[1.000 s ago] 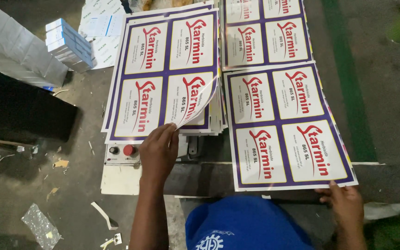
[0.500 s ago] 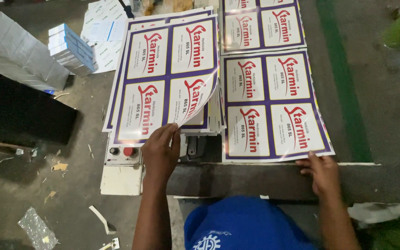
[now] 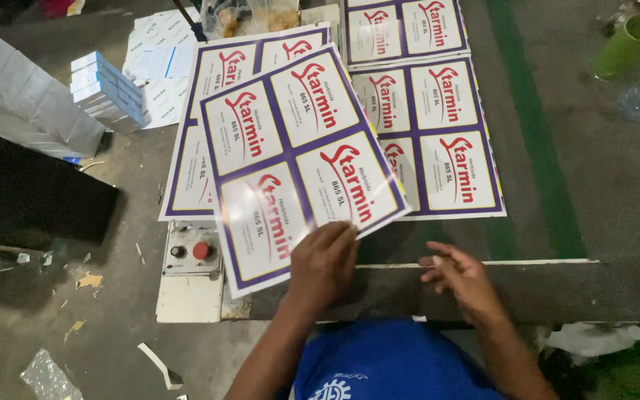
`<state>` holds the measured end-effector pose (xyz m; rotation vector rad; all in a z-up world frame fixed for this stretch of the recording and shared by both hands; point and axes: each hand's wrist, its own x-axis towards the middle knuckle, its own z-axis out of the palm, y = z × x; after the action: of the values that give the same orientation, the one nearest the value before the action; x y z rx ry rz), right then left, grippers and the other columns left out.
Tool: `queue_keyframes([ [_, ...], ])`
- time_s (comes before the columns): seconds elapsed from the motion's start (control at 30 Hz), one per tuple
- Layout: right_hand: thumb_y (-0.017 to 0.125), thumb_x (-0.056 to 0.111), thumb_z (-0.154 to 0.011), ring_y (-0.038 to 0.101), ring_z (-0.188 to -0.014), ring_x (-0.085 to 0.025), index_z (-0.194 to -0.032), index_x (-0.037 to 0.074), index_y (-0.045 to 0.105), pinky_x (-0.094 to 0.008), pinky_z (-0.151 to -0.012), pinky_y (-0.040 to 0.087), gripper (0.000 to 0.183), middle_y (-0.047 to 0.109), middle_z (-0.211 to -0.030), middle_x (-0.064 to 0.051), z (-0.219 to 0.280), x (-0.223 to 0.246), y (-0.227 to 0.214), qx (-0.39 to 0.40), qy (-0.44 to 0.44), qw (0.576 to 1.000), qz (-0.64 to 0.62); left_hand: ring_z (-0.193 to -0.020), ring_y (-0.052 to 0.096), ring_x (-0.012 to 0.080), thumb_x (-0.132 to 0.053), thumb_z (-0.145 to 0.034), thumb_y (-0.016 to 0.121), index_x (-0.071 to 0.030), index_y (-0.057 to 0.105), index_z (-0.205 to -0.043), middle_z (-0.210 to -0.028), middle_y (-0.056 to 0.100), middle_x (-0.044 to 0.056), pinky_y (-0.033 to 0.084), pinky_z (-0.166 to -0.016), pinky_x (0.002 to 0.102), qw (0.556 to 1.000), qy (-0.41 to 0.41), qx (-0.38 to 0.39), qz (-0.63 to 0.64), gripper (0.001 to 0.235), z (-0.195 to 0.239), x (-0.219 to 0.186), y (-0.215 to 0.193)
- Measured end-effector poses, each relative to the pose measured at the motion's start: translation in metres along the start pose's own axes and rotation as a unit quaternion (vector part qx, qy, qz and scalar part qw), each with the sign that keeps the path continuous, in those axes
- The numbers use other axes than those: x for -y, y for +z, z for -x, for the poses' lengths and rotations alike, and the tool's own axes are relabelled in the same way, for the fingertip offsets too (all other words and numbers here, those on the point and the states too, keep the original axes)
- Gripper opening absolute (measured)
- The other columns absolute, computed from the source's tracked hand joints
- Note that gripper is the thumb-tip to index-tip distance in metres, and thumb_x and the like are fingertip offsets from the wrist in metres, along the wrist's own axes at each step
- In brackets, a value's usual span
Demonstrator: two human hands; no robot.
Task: Sorting and stacking large sheets of printed labels on a production table.
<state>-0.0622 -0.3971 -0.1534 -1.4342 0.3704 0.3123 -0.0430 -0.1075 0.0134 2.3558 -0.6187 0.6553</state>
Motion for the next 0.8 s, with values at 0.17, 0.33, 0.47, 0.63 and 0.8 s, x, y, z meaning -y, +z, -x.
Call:
queue_keyframes([
  [0.17, 0.062, 0.022, -0.101, 0.070, -0.083, -0.017, -0.130, 0.002, 0.065, -0.030, -0.063, 0.056, 0.036, 0.074, -0.107, -0.013, -0.001, 0.013, 0.035, 0.121, -0.099, 0.987, -0.024, -0.112, 0.069, 0.0335, -0.015, -0.090, 0.075, -0.002, 0.071, -0.112, -0.118, 0.071, 0.016, 0.053, -0.096, 0.046, 0.997, 0.051, 0.049, -0.015, 0.026, 0.010, -0.018, 0.039],
  [0.33, 0.065, 0.020, -0.097, 0.067, -0.082, -0.013, -0.125, 0.008, 0.065, -0.027, -0.063, 0.055, 0.030, 0.072, -0.108, -0.007, 0.009, 0.049, 0.050, 0.036, -0.081, 0.989, -0.120, -0.123, 0.063, 0.0371, -0.025, -0.093, 0.072, 0.002, 0.067, -0.119, -0.127, 0.068, 0.021, 0.045, -0.108, 0.052, 0.991, 0.091, 0.094, -0.020, 0.037, 0.006, -0.027, 0.023],
  [0.47, 0.068, 0.018, -0.095, 0.063, -0.073, -0.013, -0.120, 0.008, 0.066, -0.029, -0.053, 0.049, 0.027, 0.072, -0.100, -0.006, 0.001, 0.022, 0.010, -0.055, -0.088, 0.988, -0.113, -0.122, 0.064, 0.0336, -0.027, -0.093, 0.073, -0.002, 0.069, -0.121, -0.128, 0.069, 0.018, 0.046, -0.107, 0.048, 0.994, 0.012, 0.101, -0.037, 0.038, 0.003, 0.020, 0.001],
  [0.63, 0.068, 0.017, -0.096, 0.064, -0.071, -0.015, -0.114, 0.004, 0.065, -0.031, -0.053, 0.051, 0.022, 0.073, -0.095, -0.007, 0.002, -0.017, -0.044, -0.115, -0.077, 0.983, -0.119, -0.126, 0.061, 0.0330, -0.031, -0.092, 0.076, -0.003, 0.070, -0.124, -0.133, 0.068, 0.016, 0.046, -0.107, 0.046, 0.988, -0.061, 0.093, -0.110, 0.043, -0.017, 0.080, -0.035],
  [0.8, 0.067, 0.019, -0.101, 0.065, -0.074, -0.021, -0.113, 0.000, 0.065, -0.035, -0.058, 0.053, 0.023, 0.073, -0.096, -0.015, 0.004, -0.056, -0.095, -0.187, -0.005, 0.981, -0.047, -0.132, 0.054, 0.0344, -0.041, -0.074, 0.083, -0.002, 0.070, -0.123, -0.137, 0.064, 0.016, 0.041, -0.105, 0.051, 0.977, -0.023, 0.157, -0.141, 0.064, -0.028, 0.112, -0.051],
])
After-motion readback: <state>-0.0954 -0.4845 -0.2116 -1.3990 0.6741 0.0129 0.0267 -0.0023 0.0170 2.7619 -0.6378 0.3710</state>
